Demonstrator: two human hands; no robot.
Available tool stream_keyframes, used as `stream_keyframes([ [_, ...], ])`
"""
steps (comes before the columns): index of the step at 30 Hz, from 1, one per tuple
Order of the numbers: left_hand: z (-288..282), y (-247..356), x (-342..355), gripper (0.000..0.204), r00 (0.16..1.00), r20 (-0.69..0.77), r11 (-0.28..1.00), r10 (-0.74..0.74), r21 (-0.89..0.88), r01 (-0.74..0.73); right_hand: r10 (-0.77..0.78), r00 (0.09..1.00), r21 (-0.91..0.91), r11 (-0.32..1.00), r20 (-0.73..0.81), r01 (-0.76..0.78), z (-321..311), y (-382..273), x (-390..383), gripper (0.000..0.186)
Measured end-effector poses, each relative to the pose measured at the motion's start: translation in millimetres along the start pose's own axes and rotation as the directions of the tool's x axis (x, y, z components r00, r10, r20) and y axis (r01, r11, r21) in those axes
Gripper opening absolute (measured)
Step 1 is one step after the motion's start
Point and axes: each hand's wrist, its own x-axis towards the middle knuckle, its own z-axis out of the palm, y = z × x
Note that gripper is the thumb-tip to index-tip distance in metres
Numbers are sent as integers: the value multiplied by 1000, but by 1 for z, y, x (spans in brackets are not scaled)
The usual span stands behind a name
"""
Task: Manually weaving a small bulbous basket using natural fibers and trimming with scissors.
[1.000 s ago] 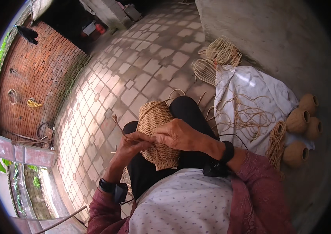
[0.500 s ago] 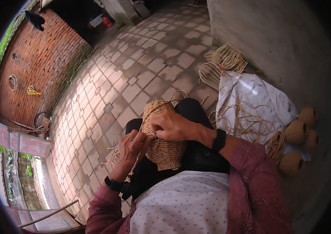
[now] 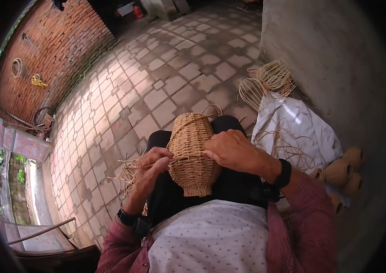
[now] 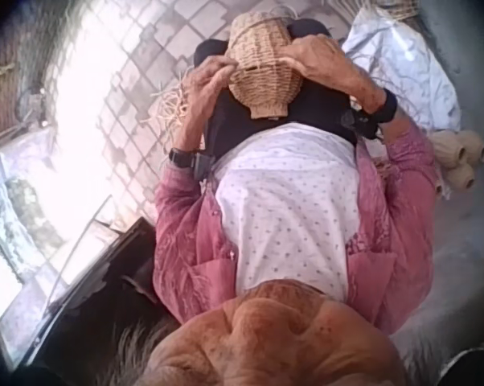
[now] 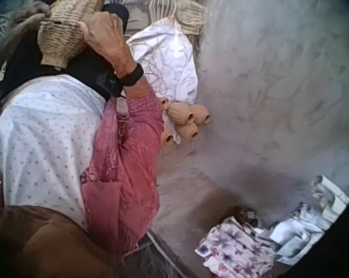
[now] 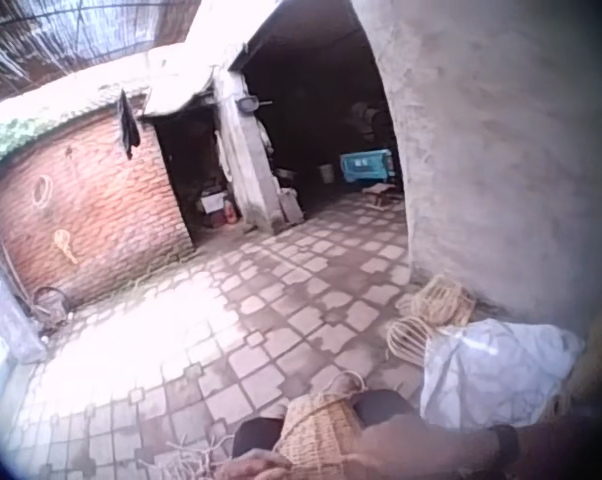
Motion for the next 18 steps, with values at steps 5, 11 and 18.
stream_keyframes([
  [5,24,-5,8,33,959,64,625,-278,-746,231,76,971,729,675,-225,116,33,4,8,27],
  [11,14,-9,24,47,962,271,777,-40,-596,201,97,995,970,-245,18,6,44,-11,15,33],
  [18,12,-24,12,48,967,189,792,-168,-559,247,233,972,997,75,13,-31,50,3,5,41],
])
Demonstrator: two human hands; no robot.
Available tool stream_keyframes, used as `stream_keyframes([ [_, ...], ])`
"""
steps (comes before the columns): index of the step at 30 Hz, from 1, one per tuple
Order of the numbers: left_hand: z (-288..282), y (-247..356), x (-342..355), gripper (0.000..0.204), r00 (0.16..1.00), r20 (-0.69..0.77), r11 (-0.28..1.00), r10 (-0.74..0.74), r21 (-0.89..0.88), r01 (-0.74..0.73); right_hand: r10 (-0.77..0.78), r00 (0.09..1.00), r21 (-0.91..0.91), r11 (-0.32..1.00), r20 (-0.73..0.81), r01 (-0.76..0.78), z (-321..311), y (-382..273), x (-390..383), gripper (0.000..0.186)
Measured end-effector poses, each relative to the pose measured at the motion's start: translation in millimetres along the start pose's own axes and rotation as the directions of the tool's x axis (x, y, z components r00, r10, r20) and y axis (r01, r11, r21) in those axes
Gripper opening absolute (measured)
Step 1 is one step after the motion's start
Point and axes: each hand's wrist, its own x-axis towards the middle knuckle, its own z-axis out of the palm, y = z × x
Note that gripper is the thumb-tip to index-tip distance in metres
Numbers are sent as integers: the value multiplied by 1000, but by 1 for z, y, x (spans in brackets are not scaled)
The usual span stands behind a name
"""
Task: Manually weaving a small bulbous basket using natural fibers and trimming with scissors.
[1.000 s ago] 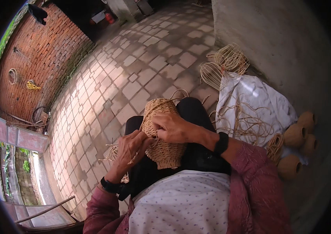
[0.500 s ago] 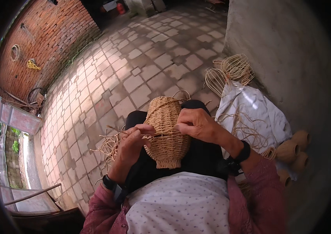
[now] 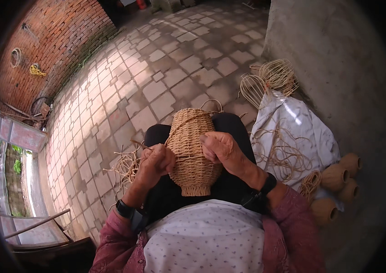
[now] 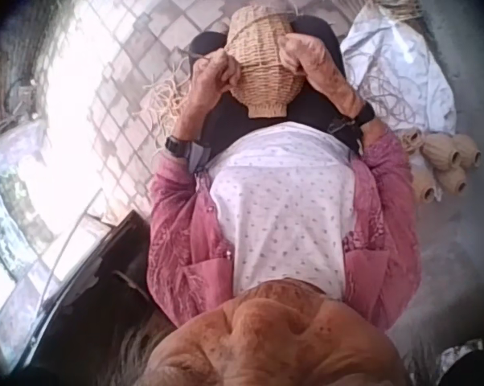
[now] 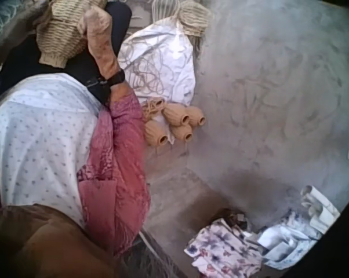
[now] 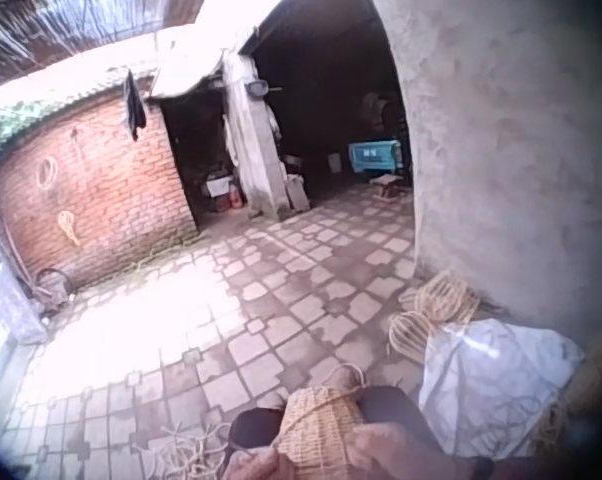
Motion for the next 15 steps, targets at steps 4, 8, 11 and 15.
stream_keyframes([
  [4,-5,-4,1,46,1000,-3,996,8,-85,-8,-4,999,32,999,-46,5,0,3,3,39],
  [8,-7,-3,-1,44,1000,4,990,-25,-138,26,39,998,50,998,-53,-36,-3,1,4,39],
  [11,-6,-4,-2,44,999,-17,953,-43,-301,36,49,996,33,998,-77,-47,-4,-1,4,40],
  [15,-7,-7,-9,44,993,-55,876,-101,-479,63,15,997,48,999,-79,-12,-6,2,5,40],
])
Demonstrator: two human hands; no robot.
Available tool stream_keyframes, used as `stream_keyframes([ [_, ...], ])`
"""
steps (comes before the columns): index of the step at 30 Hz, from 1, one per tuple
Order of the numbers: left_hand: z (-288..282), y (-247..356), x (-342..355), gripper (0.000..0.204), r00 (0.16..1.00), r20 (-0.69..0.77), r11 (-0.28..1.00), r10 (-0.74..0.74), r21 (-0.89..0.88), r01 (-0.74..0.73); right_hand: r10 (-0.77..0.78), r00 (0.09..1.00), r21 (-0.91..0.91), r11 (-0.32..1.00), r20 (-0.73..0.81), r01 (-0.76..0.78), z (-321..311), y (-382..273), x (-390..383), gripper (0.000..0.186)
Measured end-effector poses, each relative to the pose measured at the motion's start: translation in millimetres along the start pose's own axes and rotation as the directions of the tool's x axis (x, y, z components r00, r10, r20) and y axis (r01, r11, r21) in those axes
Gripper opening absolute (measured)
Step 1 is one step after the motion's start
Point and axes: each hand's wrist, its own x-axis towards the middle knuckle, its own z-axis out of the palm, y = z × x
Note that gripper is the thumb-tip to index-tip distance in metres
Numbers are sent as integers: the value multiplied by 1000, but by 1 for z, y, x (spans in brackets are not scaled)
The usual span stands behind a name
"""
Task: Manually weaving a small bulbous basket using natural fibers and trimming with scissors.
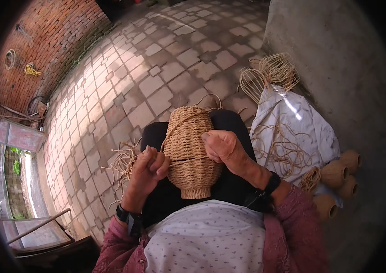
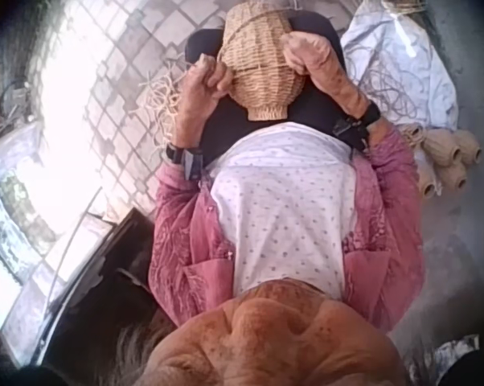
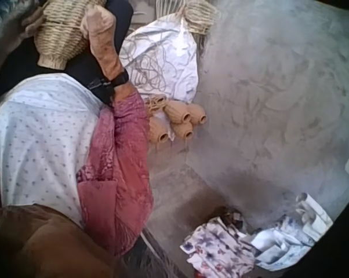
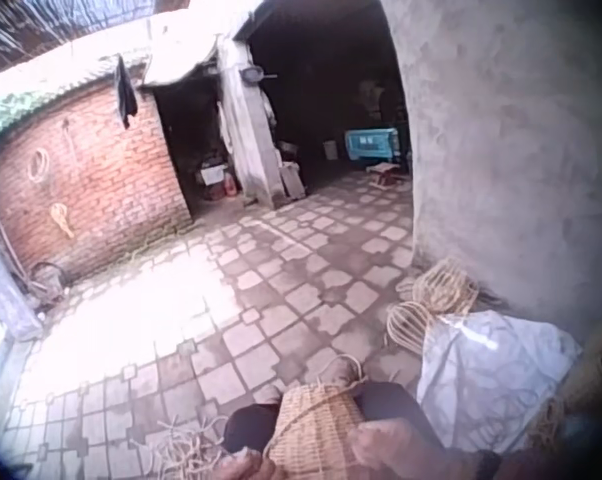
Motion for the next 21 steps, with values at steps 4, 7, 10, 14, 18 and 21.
stream_keyframes([
  [4,19,15,9,43,991,47,949,125,287,-133,-3,1000,14,1000,-25,4,0,4,-6,41],
  [7,64,25,32,47,978,171,765,123,611,-203,-45,997,-23,999,-66,43,2,6,-6,43],
  [10,107,3,61,45,967,243,790,-78,607,-88,-76,988,7,997,-133,77,10,24,-9,42],
  [14,122,1,90,49,947,171,763,-272,638,104,-21,964,301,948,-264,103,-2,39,-10,37],
  [18,87,31,88,48,968,252,692,-14,701,-172,-39,986,206,976,-163,72,3,23,-12,39],
  [21,49,46,64,38,965,222,291,139,922,-254,-50,989,217,973,-138,79,-1,19,-12,41],
])
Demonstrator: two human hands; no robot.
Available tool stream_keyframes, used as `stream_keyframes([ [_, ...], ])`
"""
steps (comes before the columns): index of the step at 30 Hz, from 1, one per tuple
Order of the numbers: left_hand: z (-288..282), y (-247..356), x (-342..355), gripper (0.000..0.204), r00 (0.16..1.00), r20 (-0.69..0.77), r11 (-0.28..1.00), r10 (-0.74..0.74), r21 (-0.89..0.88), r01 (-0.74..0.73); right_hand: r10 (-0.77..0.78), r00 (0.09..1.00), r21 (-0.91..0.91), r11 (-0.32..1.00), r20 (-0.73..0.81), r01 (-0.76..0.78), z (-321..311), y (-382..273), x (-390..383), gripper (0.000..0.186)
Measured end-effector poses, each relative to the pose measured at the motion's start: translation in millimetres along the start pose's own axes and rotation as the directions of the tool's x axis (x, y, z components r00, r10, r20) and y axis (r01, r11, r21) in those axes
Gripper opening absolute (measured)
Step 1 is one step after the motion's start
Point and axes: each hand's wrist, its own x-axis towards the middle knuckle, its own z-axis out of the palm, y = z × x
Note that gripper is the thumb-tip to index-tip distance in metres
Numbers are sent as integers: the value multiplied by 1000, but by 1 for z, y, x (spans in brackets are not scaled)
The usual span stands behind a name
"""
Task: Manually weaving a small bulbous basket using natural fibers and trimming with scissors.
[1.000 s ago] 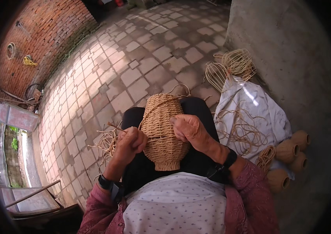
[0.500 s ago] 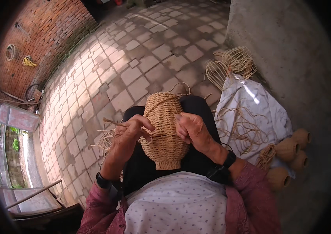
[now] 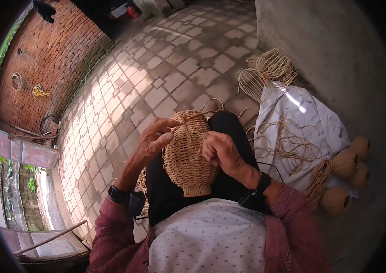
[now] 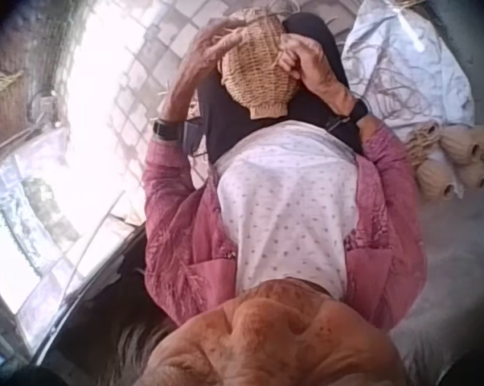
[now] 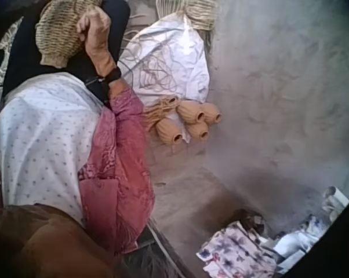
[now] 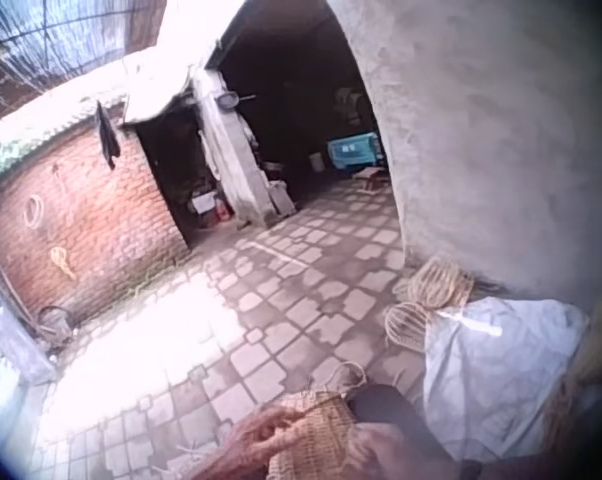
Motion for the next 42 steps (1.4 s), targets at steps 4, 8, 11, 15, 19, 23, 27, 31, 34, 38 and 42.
stream_keyframes([
  [4,3,-11,-50,26,988,52,984,-148,104,142,-14,999,28,1000,28,13,-3,2,0,42],
  [8,31,3,-55,27,968,100,895,229,370,-250,-23,999,28,999,34,23,-1,4,3,42],
  [11,38,0,-50,25,916,137,795,376,461,-395,-23,999,28,999,29,22,0,3,4,42],
  [15,48,-6,-50,16,922,42,867,384,326,-376,-25,999,25,999,29,24,1,4,2,42],
  [19,51,-2,-49,7,993,-20,993,116,39,-115,26,998,93,995,55,-31,-1,-6,4,40],
  [23,51,-9,-53,5,997,-44,995,63,76,-59,21,972,-159,987,234,17,13,-30,16,42],
  [27,52,-3,-49,16,992,-47,984,113,146,-105,45,967,-136,991,252,-10,1,-20,22,45],
  [31,58,-5,-51,10,988,-107,993,111,44,-107,-40,979,-147,987,200,71,-3,-9,21,45],
  [34,59,-10,-56,9,989,-126,997,82,19,-80,-24,988,-174,983,156,51,-2,-7,20,45],
  [38,59,-10,-56,9,989,-125,996,74,-41,-80,-18,994,-128,991,107,32,-2,-2,17,45],
  [42,51,-4,-49,14,969,-42,958,242,167,-232,-72,992,-258,961,101,96,5,-3,11,44],
])
